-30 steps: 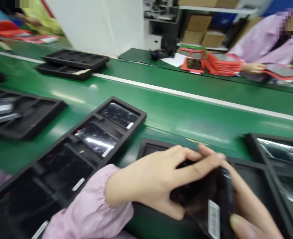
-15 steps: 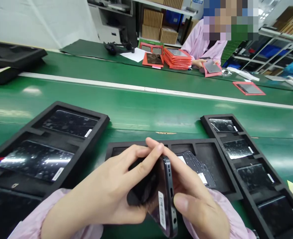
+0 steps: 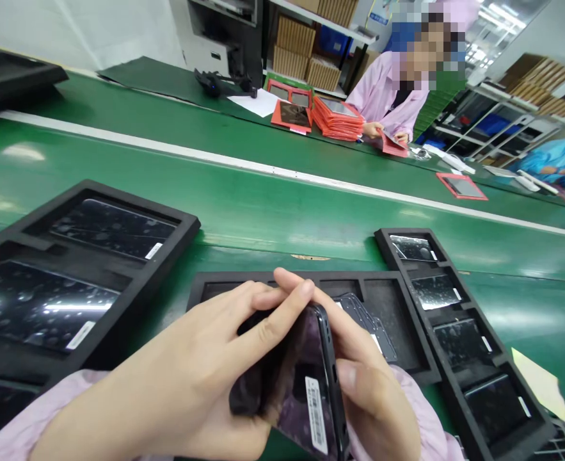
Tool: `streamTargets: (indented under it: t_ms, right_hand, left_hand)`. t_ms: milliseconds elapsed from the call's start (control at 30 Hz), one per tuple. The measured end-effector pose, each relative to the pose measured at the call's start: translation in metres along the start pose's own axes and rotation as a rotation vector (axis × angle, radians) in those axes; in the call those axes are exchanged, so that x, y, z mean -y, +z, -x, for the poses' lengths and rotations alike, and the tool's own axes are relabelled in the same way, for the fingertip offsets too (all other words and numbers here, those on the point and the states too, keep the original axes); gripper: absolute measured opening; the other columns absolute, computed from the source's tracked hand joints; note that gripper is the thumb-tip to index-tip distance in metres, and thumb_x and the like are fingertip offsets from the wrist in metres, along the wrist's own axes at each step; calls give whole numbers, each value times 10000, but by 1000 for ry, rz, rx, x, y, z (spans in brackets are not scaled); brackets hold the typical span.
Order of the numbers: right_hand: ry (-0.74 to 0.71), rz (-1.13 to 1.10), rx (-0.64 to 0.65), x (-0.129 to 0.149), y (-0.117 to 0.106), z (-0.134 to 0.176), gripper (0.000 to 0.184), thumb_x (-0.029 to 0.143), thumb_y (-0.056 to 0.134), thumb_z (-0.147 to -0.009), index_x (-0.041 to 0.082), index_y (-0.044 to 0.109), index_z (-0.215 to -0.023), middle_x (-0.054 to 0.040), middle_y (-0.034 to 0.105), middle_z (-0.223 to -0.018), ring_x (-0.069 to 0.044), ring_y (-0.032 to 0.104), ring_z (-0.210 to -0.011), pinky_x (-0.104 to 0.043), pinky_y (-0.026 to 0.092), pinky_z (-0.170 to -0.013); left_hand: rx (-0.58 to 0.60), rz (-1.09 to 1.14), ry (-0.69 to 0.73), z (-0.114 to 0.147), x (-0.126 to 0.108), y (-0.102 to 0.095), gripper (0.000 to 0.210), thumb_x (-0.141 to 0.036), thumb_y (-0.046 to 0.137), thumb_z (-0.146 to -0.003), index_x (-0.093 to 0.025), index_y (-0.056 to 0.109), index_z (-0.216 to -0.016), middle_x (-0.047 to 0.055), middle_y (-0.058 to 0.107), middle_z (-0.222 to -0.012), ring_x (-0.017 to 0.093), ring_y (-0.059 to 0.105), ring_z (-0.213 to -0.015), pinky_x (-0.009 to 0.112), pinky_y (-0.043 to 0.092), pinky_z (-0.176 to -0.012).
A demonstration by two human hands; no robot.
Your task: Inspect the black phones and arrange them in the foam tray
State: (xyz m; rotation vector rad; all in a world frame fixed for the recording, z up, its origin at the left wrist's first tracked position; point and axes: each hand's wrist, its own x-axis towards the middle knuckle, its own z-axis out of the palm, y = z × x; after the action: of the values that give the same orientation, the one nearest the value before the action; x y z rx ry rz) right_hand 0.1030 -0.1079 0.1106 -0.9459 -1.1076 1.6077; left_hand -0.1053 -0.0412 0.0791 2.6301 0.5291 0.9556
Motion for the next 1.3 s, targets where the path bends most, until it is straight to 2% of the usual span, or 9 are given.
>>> streamTargets:
  t_ms: [133, 300, 400, 467, 567, 700, 800, 900, 1300]
  right_hand:
    - [-97, 101, 145, -4, -8, -11, 846, 629, 641, -1004, 227, 501, -1736, -148, 660, -1655, -390, 621, -1572, -540, 529, -1294]
    - [-193, 7, 254, -8, -18, -13, 678, 486, 603, -1112, 309, 491, -1756, -106, 602, -1732, -355, 618, -1584, -566, 505, -1316]
    - [-275, 167, 187, -2, -19, -10, 598, 470, 633, -1118, 338, 576, -1699, -58, 520, -1802, -355, 530, -1654, -556, 498, -1334]
    - [-242, 287, 92, 6, -19, -7, 546, 496, 682, -1111, 368, 638, -1640, -26, 483, -1824, -337, 597, -1580, -488, 586, -1254]
    - [-174, 303, -3, 19, -14, -2, 398, 440, 731, -1091, 355, 741, -1479, -51, 647, -1617, -249, 757, -1183, -360, 679, -962]
    - [-161, 325, -116, 27, -9, 1, 136, 215, 761, -923, 239, 763, -1057, -53, 728, -1225, -148, 664, -804, -281, 571, -729]
    - [-198, 355, -106, 28, -9, 0, 95, 150, 724, -836, 219, 660, -845, -16, 698, -1040, -123, 602, -770, -245, 498, -682]
    - [-233, 419, -72, 30, -9, 0, 153, 123, 686, -820, 228, 584, -774, 29, 599, -831, -123, 559, -741, -240, 459, -662]
    - [-197, 572, -144, 33, -3, 6, 182, 153, 561, -756, 263, 417, -737, 38, 523, -681, -159, 499, -613, -356, 366, -652]
  left_hand:
    - [15, 60, -25, 6, 0, 2, 1154, -238, 637, -890, -243, 27, -1869, 145, 661, -1551, 283, 713, -1406, 373, 697, -1118]
    - [26, 57, -40, 14, 2, 2, 1176, -229, 589, -841, -258, 22, -1871, 138, 652, -1545, 288, 735, -1361, 350, 715, -1066]
    - [45, 54, -62, 13, 4, 2, 1148, -214, 564, -836, -283, 69, -1870, 117, 659, -1460, 259, 769, -1240, 293, 725, -963]
    - [64, 81, -65, 11, 5, 1, 1114, -197, 566, -838, -284, 132, -1860, 106, 653, -1392, 235, 772, -1164, 244, 715, -882]
    - [73, 94, -54, 9, 5, 0, 1100, -176, 573, -843, -257, 153, -1857, 105, 625, -1373, 232, 741, -1189, 231, 699, -914]
    - [63, 51, -34, 9, 3, 0, 1122, -171, 555, -871, -247, 47, -1869, 99, 586, -1327, 215, 699, -1170, 217, 680, -933]
    - [35, -3, -30, 10, 4, 1, 1088, -176, 542, -906, -260, 45, -1870, 92, 559, -1317, 194, 681, -1139, 202, 666, -943]
    - [47, -30, -35, 10, 5, 3, 1057, -177, 534, -926, -262, 67, -1870, 95, 554, -1334, 191, 675, -1149, 213, 657, -986]
    - [40, -67, -31, 13, 0, 6, 1026, -124, 478, -943, -287, 71, -1871, 119, 574, -1385, 207, 689, -1157, 266, 663, -999]
